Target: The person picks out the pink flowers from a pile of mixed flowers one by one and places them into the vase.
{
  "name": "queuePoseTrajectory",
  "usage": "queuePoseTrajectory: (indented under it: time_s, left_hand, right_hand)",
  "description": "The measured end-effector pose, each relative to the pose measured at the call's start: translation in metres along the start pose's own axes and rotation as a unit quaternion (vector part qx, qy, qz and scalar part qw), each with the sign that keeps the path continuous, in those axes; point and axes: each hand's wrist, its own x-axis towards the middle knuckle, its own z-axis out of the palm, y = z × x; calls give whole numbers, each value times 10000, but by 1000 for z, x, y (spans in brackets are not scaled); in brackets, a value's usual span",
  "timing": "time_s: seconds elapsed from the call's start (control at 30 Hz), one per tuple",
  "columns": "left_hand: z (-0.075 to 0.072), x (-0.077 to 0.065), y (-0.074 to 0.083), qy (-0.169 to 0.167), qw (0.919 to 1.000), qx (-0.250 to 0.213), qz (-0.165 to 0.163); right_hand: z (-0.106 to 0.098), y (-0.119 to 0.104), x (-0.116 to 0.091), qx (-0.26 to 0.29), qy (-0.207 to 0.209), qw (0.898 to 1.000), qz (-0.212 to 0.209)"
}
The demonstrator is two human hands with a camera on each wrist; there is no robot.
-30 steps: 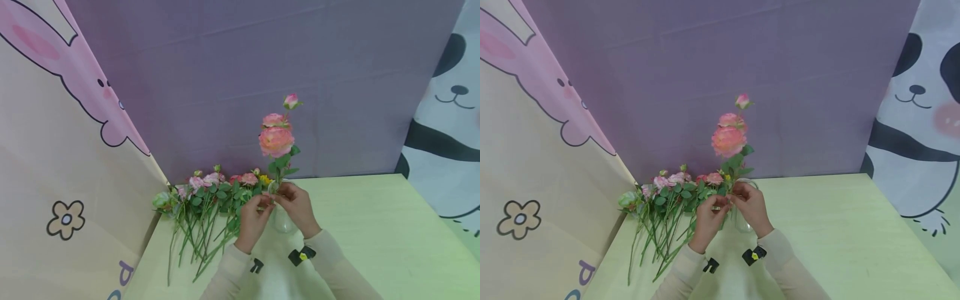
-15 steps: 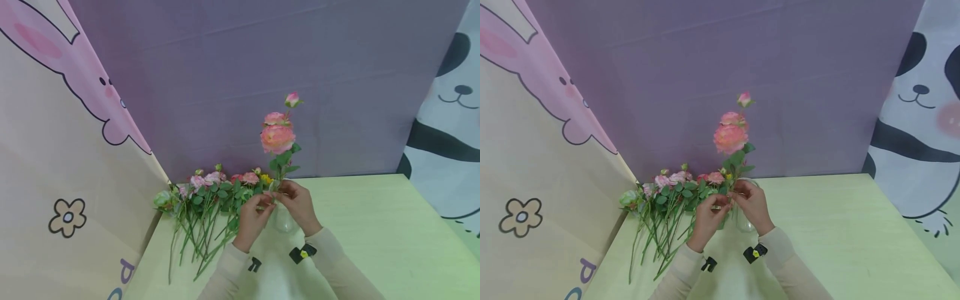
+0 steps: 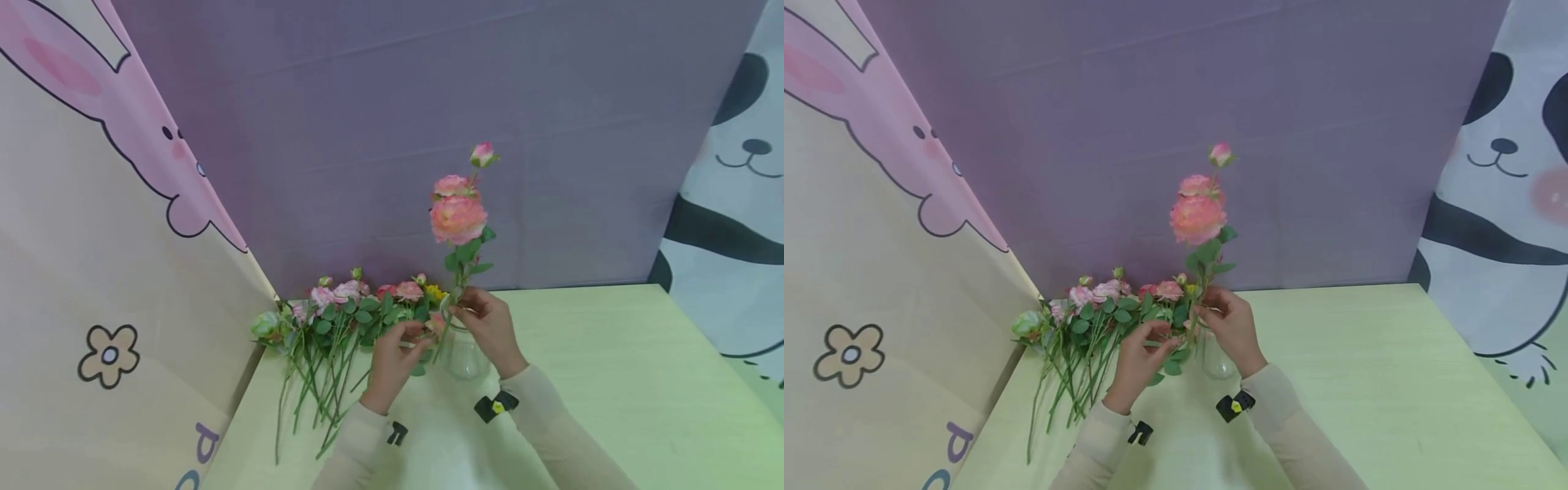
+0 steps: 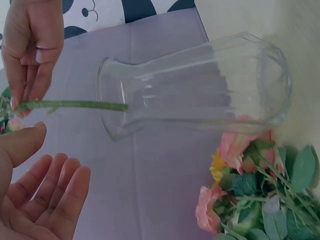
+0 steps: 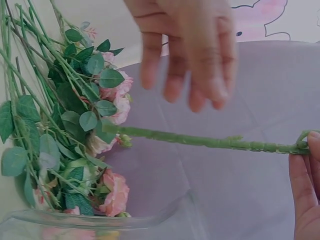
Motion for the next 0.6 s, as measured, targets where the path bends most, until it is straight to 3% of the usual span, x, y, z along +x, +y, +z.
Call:
queuePoseTrajectory:
  time_s: [0.13, 0.37, 0.6]
  left_hand:
    - [-8, -3, -10, -47, 9993, 95, -362]
    - [-24, -8, -28, 169, 9971, 411, -615]
    - [-39, -14, -40, 220, 9945, 271, -989]
  right_hand:
    - [-2, -6, 4, -71, 71, 9999, 42]
    - [-7, -9, 12, -196, 218, 9994, 204]
    - [-18, -9, 23, -781, 331, 9962, 186]
